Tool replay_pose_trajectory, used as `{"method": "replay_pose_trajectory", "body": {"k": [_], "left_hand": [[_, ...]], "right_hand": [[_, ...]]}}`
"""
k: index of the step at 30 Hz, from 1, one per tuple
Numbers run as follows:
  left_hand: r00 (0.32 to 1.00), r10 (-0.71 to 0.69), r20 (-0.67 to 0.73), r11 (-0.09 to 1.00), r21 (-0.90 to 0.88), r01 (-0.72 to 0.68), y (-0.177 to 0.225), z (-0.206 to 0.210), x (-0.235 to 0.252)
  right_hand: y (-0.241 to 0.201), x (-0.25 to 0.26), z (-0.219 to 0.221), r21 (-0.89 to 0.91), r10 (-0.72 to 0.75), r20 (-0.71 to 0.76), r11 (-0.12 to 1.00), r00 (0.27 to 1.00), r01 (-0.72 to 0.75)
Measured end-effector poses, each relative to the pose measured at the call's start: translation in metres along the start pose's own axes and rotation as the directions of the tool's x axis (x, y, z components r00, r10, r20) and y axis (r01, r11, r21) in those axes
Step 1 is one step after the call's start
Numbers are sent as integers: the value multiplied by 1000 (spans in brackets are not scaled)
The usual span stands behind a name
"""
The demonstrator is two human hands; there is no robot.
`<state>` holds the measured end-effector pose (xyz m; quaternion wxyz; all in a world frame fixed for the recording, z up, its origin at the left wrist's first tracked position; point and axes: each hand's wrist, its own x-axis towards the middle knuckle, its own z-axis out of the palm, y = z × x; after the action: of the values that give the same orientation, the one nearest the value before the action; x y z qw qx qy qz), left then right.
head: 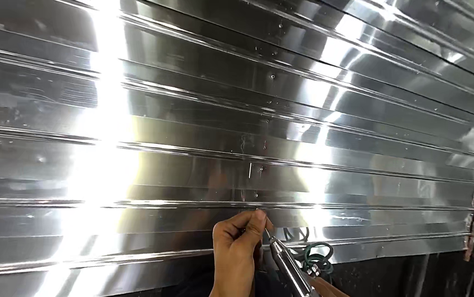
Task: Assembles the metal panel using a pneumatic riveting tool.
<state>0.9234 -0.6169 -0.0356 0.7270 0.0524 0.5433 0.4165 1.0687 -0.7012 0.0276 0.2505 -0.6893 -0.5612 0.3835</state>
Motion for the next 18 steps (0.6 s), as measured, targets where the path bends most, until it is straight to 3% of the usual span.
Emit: {"method": "replay_pose_trajectory", "body": {"k": [5,8,12,15,17,18], "left_hand": [[950,-307,-54,948,-110,300,6,7,22],[951,-310,14,950,32,309,-2,5,44],[894,-429,130,898,170,406,-6,21,99],[929,-336,157,910,310,277,1,29,136],[977,-95,192,863,505,-15,13,14,148],[975,75,210,778,600,-189,24,0,150]], "right_hand": [[7,23,4,-108,56,38,993,998,-51],[13,45,1,-171,144,64,976,988,-131],[33,100,-5,-214,254,68,948,965,-234],[55,147,-6,-260,181,52,952,982,-161],[61,170,-5,-325,162,83,937,983,-127],[62,178,-5,-353,163,117,929,980,-113]]}}
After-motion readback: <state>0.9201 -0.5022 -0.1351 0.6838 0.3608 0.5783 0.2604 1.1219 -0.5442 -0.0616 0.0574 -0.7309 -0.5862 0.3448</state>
